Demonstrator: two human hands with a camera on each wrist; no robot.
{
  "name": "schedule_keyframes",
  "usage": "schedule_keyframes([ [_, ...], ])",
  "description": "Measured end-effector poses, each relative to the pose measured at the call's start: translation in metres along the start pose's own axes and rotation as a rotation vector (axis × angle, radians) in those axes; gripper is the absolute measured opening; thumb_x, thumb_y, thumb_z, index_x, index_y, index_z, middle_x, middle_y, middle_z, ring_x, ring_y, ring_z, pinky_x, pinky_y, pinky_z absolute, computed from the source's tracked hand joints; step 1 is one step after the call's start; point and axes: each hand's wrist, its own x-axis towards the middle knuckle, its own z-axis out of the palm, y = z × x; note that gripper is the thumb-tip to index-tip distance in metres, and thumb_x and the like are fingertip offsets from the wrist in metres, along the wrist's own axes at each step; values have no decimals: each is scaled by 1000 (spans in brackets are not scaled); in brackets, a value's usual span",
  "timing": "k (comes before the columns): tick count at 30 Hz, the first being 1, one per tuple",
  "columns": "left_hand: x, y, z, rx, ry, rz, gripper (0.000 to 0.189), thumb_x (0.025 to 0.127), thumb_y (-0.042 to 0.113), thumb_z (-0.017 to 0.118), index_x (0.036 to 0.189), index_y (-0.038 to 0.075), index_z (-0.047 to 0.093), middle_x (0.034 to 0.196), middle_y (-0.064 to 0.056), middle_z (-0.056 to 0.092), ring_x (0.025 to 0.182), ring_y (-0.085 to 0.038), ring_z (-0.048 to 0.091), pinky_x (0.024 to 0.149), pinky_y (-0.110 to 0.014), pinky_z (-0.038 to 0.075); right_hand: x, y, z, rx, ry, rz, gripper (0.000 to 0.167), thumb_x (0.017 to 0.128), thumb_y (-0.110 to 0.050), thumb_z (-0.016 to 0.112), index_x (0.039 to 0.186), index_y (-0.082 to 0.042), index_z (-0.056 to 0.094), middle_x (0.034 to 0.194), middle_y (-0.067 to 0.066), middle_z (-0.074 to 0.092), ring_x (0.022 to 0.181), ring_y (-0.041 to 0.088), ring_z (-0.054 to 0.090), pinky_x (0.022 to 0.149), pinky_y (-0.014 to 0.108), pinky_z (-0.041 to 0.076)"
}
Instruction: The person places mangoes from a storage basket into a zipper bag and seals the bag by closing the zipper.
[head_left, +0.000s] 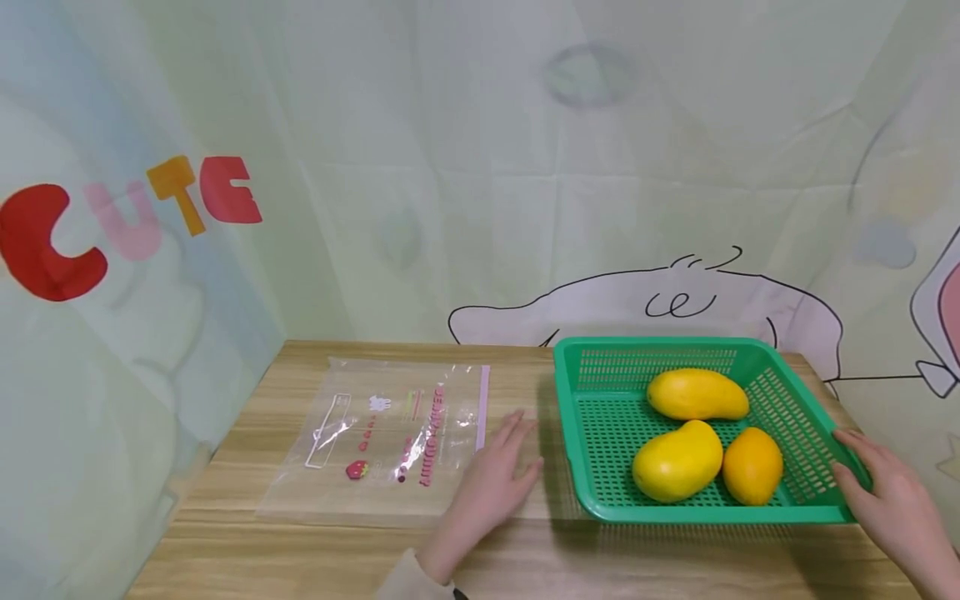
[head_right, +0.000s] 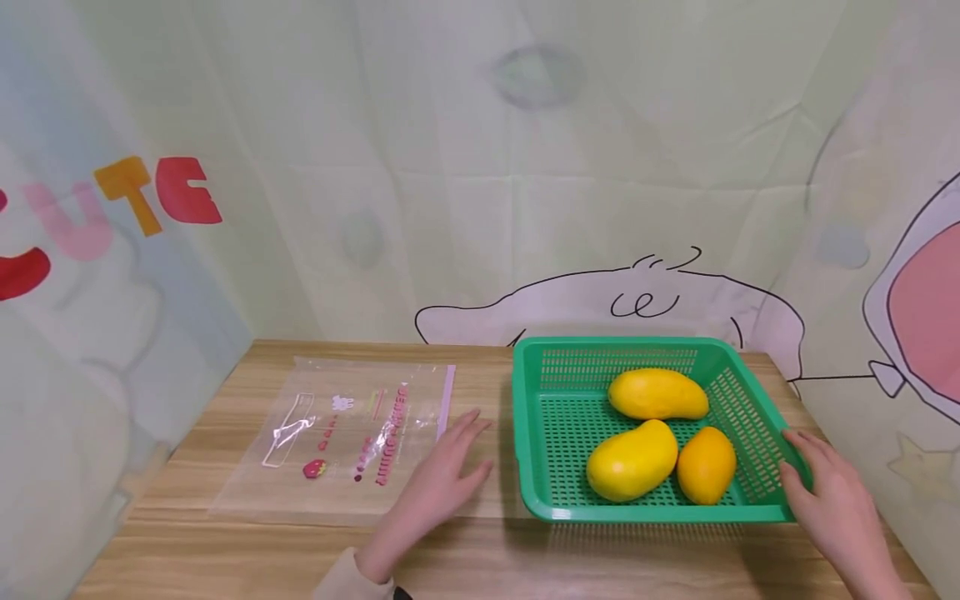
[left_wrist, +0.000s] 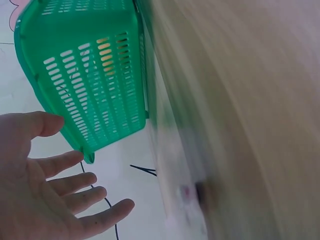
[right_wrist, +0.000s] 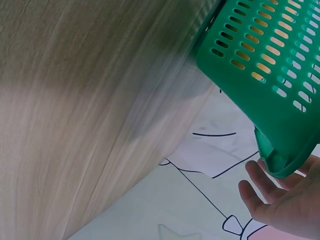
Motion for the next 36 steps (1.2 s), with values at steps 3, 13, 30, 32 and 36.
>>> schedule_keyframes([
  [3,2,-5,-1,4,5,-5,54,93,28,58,141,8,44,155,-13,34,142,-34,35,113,-56,34,-1,-1,1,3,17,-13,46,98,-13,46,137,11,39,144,40,29,127,64,25,103,77,14],
  [13,8,-17,-7,10,33,-61,54,91,23,61,139,3,46,153,-17,35,141,-38,35,114,-56,32,-2,-10,4,0,33,-26,42,97,-12,48,132,10,46,144,38,32,121,64,30,100,78,17],
  [30,10,-26,-7,106,40,-186,62,86,20,68,139,-3,44,149,-23,38,138,-43,37,112,-58,34,0,-25,6,-31,125,-139,34,94,-7,52,124,9,55,136,36,45,113,59,42,107,70,21],
  [32,11,-28,-7,142,42,-191,63,85,20,68,139,-3,44,149,-23,38,137,-43,38,112,-57,35,0,-27,5,-28,129,-152,34,94,-7,52,124,8,56,135,36,47,114,58,43,112,67,18],
  [36,14,-30,-7,224,46,-192,63,84,22,70,137,-3,46,148,-23,41,134,-42,42,111,-56,37,0,-30,4,-21,132,-171,33,93,-7,53,123,7,56,133,35,48,115,59,43,119,64,8],
])
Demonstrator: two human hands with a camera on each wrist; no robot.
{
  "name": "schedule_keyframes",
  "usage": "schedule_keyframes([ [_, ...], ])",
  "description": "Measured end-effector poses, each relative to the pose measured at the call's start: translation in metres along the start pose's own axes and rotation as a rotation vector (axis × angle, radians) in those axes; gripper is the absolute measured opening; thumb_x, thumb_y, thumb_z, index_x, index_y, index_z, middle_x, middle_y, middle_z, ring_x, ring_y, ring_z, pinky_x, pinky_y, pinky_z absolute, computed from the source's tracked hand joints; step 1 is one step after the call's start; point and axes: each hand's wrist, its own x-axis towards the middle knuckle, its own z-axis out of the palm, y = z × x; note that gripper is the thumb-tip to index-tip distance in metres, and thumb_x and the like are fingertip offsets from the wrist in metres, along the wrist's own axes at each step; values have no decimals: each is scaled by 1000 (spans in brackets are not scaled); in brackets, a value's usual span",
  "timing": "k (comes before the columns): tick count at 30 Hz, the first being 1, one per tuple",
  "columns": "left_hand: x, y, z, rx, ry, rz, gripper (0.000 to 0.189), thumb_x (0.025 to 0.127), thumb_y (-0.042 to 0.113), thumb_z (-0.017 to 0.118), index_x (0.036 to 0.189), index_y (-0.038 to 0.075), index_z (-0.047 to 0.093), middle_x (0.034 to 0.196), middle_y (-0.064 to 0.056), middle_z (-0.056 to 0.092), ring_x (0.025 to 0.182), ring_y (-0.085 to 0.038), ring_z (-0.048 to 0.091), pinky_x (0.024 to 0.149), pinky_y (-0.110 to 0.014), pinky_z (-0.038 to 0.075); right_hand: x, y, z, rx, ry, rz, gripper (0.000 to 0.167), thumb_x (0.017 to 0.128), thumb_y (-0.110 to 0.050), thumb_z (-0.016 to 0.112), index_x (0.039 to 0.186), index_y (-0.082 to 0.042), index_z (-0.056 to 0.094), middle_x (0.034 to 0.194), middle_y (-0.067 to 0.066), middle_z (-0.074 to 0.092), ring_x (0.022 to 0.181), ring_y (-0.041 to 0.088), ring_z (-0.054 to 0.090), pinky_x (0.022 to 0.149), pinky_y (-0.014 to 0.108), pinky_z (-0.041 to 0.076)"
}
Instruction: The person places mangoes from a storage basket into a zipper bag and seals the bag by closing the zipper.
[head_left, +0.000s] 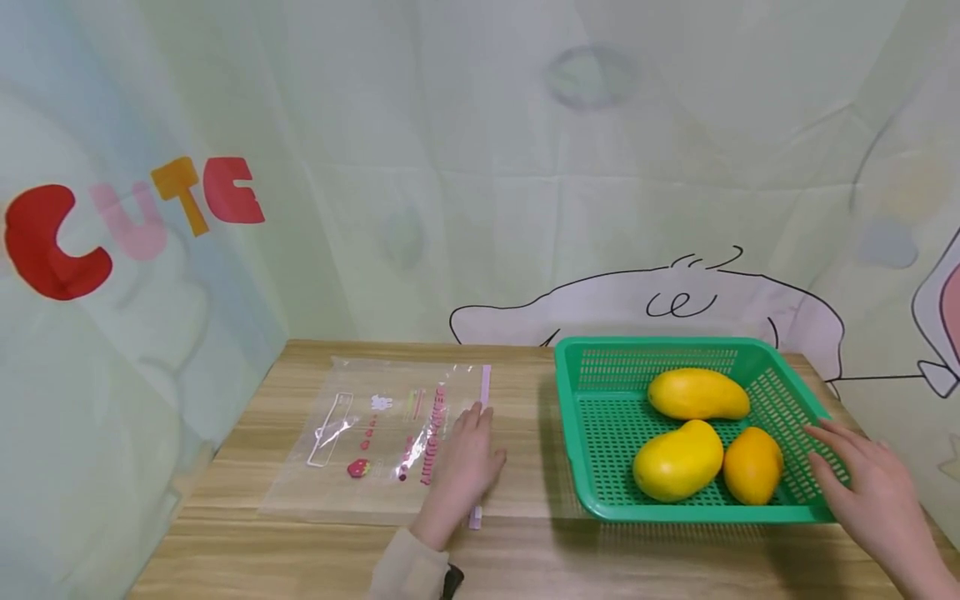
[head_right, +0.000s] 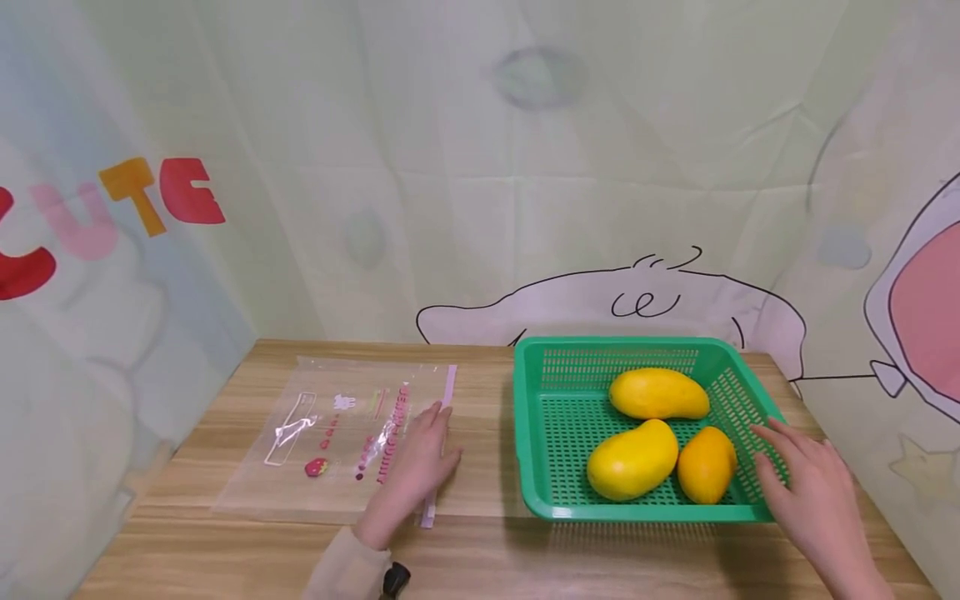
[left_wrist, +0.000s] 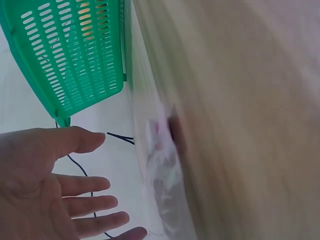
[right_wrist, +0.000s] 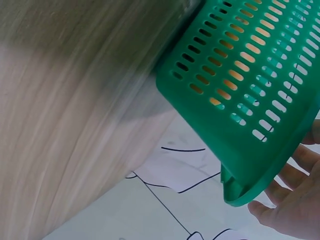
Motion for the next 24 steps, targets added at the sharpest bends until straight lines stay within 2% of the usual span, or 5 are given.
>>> schedule_keyframes([
  [4,4,-1,-1,41,-8,-7,63,83,22,71,135,-5,48,145,-23,44,132,-41,45,110,-55,39,1,-4,-1,7,8,-18,32,92,-5,55,122,7,57,131,35,50,112,58,45,113,67,17],
  [8,6,-2,-2,60,-29,-18,63,83,23,71,134,-6,49,144,-24,45,132,-41,46,110,-55,39,2,-9,-1,27,-3,-32,32,92,-6,55,122,7,57,131,35,51,111,58,45,113,67,17],
  [12,9,-4,-1,92,-33,-15,61,83,24,71,131,-8,50,139,-24,49,128,-41,49,106,-56,44,4,-14,0,30,-12,-40,33,94,-8,54,123,7,57,132,35,50,114,60,43,118,66,4],
  [19,14,-9,2,115,-24,3,52,81,21,72,119,-11,56,117,-24,61,105,-35,60,87,-48,56,5,-23,2,47,-6,-68,30,93,-8,56,120,5,59,129,36,52,115,58,44,119,64,4],
  [24,15,-10,3,125,-37,-13,52,77,21,76,113,-11,57,103,-21,61,89,-30,59,74,-41,58,6,-32,1,82,-23,-81,29,94,-9,56,120,4,60,130,36,52,116,57,44,120,62,3],
])
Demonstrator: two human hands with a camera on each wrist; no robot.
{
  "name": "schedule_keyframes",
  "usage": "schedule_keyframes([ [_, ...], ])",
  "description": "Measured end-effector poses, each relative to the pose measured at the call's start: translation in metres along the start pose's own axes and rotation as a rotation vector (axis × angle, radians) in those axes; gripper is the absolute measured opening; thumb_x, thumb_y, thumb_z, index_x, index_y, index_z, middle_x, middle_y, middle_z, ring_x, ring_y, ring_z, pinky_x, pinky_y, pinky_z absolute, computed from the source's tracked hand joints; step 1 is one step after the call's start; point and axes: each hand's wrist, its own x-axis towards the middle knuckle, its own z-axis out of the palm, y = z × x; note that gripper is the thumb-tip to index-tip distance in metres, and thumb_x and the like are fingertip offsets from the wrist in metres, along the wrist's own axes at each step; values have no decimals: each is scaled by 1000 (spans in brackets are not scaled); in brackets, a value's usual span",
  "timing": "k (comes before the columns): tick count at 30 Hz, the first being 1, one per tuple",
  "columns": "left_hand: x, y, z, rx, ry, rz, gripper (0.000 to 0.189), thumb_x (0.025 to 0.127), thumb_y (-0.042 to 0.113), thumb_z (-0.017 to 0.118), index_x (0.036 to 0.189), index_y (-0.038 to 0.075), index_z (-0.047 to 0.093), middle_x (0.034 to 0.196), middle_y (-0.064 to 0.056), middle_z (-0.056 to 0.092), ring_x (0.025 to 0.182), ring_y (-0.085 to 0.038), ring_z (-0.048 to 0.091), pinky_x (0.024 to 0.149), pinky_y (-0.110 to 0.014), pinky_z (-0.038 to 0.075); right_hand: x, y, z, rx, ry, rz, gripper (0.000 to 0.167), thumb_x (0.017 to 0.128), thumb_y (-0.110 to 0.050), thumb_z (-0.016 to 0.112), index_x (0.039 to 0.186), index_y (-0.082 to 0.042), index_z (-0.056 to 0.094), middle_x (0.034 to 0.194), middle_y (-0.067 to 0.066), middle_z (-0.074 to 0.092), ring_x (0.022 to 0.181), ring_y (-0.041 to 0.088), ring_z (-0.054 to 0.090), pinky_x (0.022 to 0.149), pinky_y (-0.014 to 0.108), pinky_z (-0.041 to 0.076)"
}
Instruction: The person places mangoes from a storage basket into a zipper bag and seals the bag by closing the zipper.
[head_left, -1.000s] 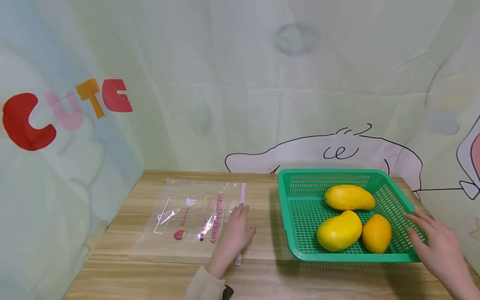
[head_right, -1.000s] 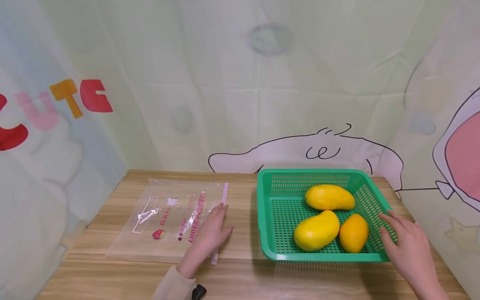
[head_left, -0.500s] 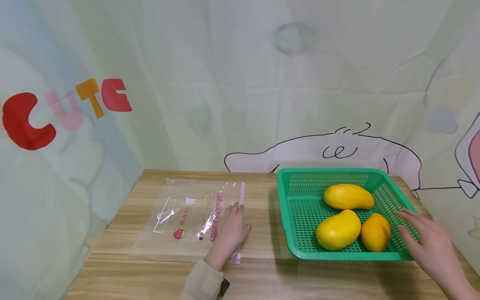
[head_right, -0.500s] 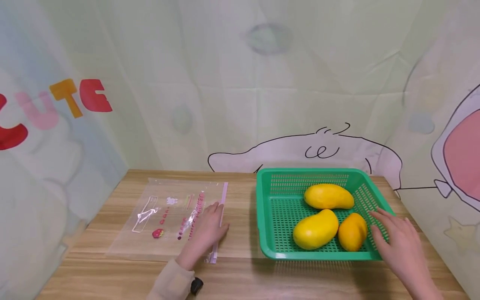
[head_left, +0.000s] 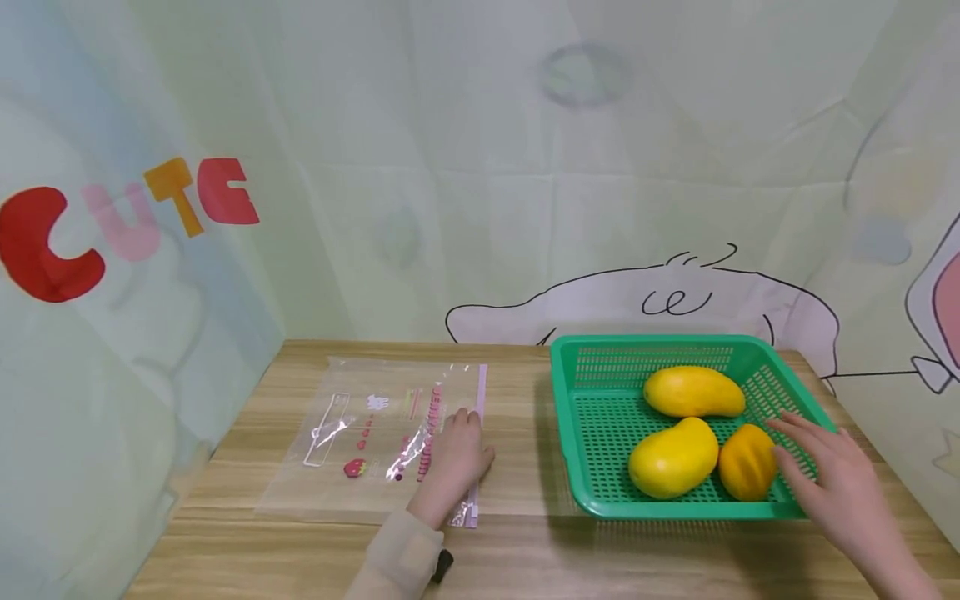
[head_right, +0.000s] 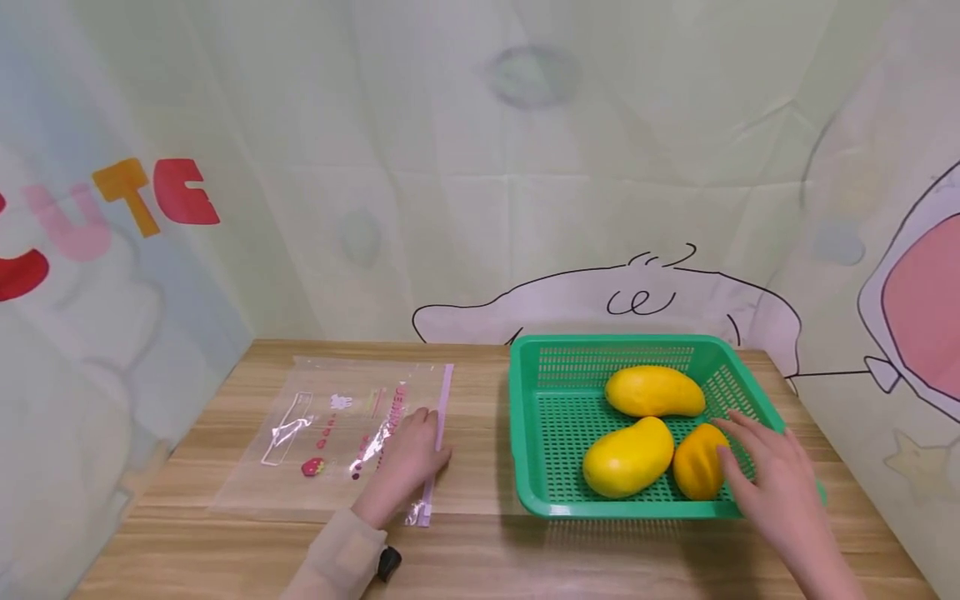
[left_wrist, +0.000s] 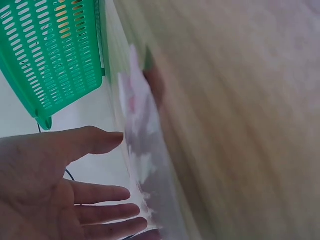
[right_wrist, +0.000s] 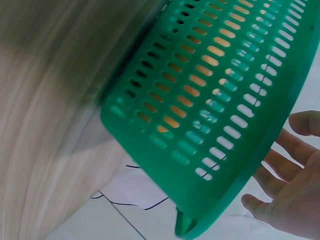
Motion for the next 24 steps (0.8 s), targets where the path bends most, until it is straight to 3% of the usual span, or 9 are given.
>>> schedule_keyframes([
  [9,2,0,0,14,-28,-43,47,74,21,77,106,-10,60,97,-18,59,85,-28,57,73,-41,56,3,-8,1,31,37,-34,28,93,-8,57,119,3,61,129,34,53,116,57,45,120,62,4],
  [24,2,1,-3,5,-28,-34,41,75,14,75,104,-11,60,94,-17,59,82,-28,56,74,-41,55,3,-13,3,52,26,-44,27,94,-10,57,119,0,62,130,33,53,114,57,46,120,63,6],
])
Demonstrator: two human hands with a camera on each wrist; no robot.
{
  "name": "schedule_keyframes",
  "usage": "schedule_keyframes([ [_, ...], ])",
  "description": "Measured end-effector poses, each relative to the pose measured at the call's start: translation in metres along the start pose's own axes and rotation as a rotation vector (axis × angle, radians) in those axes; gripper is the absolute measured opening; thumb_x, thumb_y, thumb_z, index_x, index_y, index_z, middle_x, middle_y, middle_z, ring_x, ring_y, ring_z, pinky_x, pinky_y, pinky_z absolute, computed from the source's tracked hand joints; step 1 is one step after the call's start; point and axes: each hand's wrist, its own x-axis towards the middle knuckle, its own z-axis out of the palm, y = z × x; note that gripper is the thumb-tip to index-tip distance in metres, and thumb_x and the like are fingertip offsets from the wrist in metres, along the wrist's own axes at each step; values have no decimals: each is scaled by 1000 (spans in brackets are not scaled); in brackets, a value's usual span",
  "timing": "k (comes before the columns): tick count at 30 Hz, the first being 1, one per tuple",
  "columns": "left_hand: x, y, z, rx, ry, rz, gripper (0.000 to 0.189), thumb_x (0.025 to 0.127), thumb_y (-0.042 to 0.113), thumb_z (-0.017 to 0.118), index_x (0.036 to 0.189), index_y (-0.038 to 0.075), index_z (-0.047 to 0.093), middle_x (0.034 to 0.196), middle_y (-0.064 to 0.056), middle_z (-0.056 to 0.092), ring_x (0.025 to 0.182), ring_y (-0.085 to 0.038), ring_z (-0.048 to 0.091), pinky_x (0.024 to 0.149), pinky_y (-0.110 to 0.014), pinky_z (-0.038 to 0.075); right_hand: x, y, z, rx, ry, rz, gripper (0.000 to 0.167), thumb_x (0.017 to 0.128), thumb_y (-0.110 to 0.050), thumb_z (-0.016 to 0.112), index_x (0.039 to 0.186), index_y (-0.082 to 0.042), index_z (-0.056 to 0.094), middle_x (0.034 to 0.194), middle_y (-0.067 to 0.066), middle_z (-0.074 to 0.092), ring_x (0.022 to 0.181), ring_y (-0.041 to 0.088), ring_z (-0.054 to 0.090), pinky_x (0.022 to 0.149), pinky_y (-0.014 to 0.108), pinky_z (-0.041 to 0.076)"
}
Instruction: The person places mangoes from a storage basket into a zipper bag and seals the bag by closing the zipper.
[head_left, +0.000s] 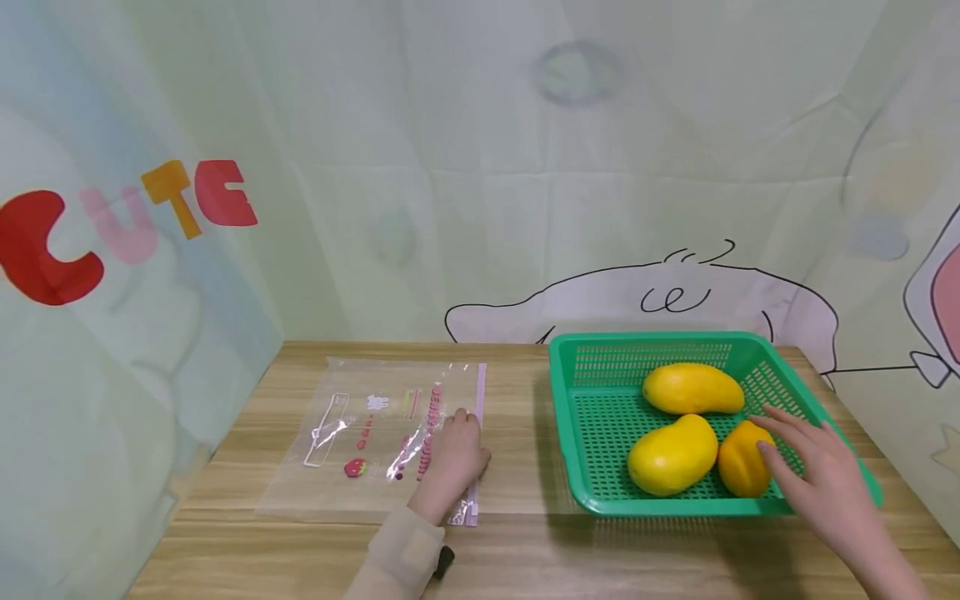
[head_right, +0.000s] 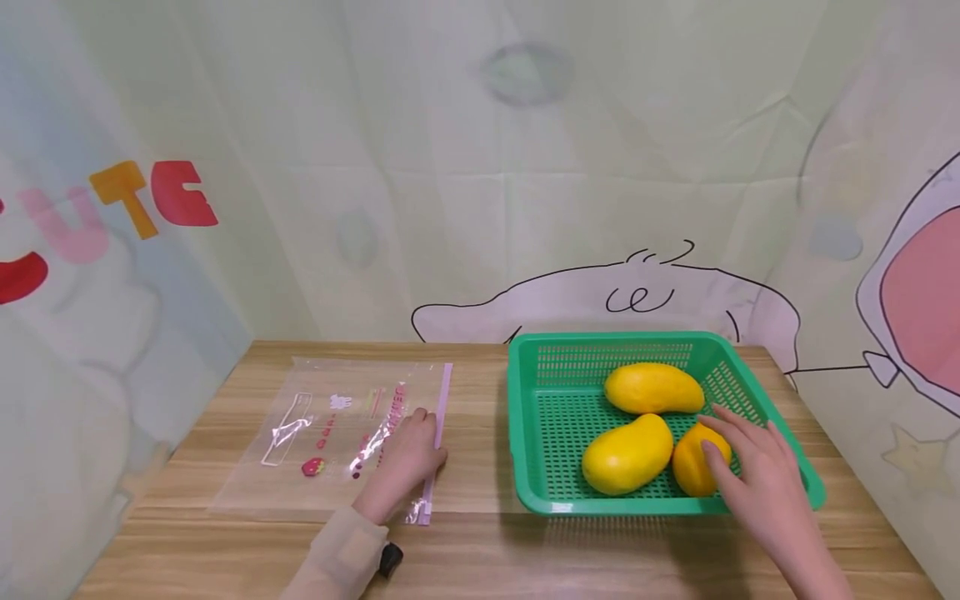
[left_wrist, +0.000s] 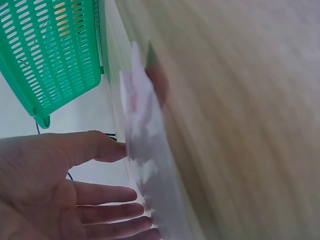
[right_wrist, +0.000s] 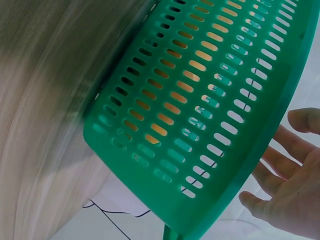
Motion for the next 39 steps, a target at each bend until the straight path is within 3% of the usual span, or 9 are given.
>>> schedule_keyframes([
  [6,1,-1,-1,-54,-16,-2,37,78,10,71,105,-12,59,91,-18,59,77,-26,55,70,-37,55,2,-5,0,25,13,-7,26,93,-10,59,117,1,63,129,34,54,113,57,46,119,64,6],
  [15,1,-5,-1,-109,15,5,28,81,8,68,100,-12,62,84,-15,58,68,-22,51,60,-30,50,9,-16,4,85,-7,8,28,94,-11,57,119,2,62,130,34,53,115,58,45,118,65,6],
  [22,3,-8,0,-97,34,-8,16,82,8,67,86,-6,63,77,-11,55,62,-19,48,50,-26,46,10,-20,8,107,-21,16,29,96,-12,56,120,1,61,133,32,52,118,56,44,120,61,5],
  [27,3,-7,-1,-94,45,-5,15,81,8,68,84,-6,63,75,-11,55,60,-19,49,49,-26,48,12,-22,10,106,-32,33,30,96,-13,56,122,0,61,135,31,50,122,55,42,122,58,3],
  [33,2,-5,-3,-129,50,-25,12,79,4,68,83,-6,64,74,-11,55,60,-19,48,50,-26,46,15,-28,13,124,-36,38,30,96,-13,56,122,1,61,135,31,51,122,55,43,120,62,6],
  [39,2,-4,-5,-82,35,-51,15,75,4,69,86,-5,64,76,-12,57,62,-20,49,50,-28,45,18,-35,15,153,-49,54,30,96,-14,56,122,-1,61,136,30,51,123,55,41,119,63,7],
])
